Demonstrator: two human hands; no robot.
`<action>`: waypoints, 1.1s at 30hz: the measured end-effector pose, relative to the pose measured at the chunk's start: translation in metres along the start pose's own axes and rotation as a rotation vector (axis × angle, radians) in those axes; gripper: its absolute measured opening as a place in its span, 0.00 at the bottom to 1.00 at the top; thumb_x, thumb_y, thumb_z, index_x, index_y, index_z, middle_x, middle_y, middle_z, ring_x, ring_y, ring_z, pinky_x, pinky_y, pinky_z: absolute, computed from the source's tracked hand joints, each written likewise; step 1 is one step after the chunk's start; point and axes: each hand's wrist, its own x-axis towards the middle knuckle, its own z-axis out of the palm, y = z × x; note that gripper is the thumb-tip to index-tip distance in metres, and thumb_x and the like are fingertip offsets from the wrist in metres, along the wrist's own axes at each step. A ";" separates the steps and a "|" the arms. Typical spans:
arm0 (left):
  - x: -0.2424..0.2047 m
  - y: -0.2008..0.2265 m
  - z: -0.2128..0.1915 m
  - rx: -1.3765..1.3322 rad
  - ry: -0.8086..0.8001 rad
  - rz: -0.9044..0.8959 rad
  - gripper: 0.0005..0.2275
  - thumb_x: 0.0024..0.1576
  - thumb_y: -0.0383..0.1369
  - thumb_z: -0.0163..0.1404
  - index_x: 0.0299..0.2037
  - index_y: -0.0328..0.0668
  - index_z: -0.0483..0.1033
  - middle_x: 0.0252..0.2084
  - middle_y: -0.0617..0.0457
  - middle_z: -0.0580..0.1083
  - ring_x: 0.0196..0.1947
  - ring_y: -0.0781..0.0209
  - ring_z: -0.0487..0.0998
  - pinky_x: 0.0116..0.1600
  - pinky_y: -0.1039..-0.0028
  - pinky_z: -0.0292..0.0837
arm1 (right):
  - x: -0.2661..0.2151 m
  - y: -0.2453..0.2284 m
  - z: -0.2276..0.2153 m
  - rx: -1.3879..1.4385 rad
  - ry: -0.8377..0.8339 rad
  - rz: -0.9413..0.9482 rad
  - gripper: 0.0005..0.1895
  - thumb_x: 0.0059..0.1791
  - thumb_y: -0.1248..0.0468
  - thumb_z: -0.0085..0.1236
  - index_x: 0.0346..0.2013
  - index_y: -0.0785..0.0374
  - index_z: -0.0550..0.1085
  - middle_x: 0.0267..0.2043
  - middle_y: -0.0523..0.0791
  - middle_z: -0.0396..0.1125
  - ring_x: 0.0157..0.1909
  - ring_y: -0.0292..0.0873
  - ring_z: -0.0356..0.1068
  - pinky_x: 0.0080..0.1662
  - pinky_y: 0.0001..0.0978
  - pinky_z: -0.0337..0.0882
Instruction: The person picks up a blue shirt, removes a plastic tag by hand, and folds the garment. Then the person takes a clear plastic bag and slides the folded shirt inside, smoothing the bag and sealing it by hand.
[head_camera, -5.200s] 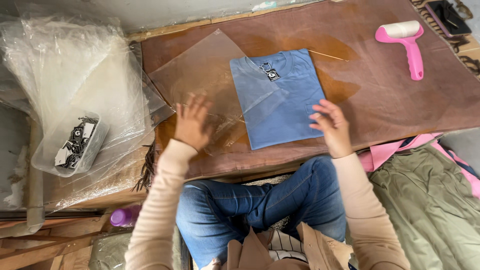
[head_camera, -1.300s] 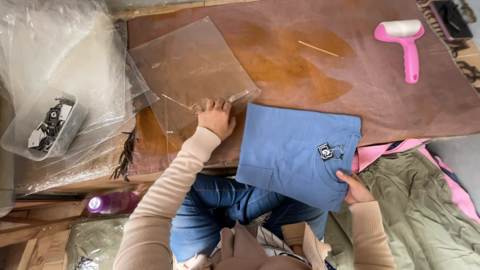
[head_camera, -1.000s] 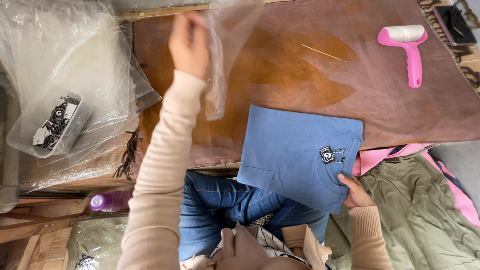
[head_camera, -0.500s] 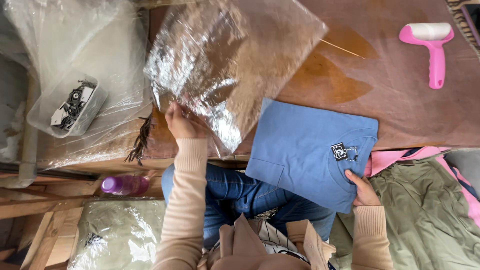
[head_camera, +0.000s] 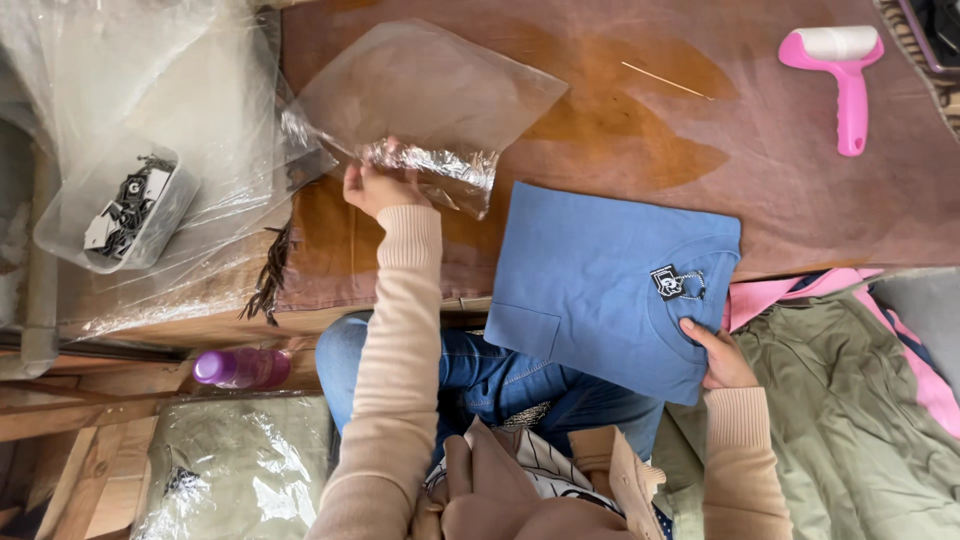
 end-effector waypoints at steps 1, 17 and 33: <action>-0.011 -0.002 -0.013 0.005 -0.008 -0.005 0.13 0.68 0.27 0.38 0.62 0.49 0.58 0.66 0.45 0.62 0.53 0.38 0.76 0.51 0.42 0.82 | -0.002 -0.003 0.001 0.006 0.008 -0.003 0.23 0.51 0.64 0.64 0.61 0.61 0.74 0.49 0.54 0.73 0.49 0.52 0.74 0.48 0.56 0.75; -0.140 0.019 -0.241 0.842 -0.648 -0.297 0.21 0.57 0.27 0.58 0.62 0.39 0.73 0.60 0.39 0.72 0.60 0.49 0.71 0.63 0.54 0.66 | -0.017 -0.041 0.001 -0.013 -0.002 0.069 0.19 0.48 0.64 0.66 0.54 0.59 0.77 0.44 0.51 0.74 0.44 0.51 0.76 0.49 0.55 0.75; -0.205 -0.007 -0.133 0.307 -1.153 -1.436 0.33 0.53 0.13 0.52 0.70 0.39 0.55 0.31 0.41 0.79 0.25 0.56 0.83 0.33 0.71 0.85 | -0.079 -0.213 -0.056 -0.279 0.088 -0.147 0.22 0.48 0.67 0.56 0.58 0.63 0.73 0.55 0.47 0.71 0.54 0.44 0.72 0.58 0.38 0.73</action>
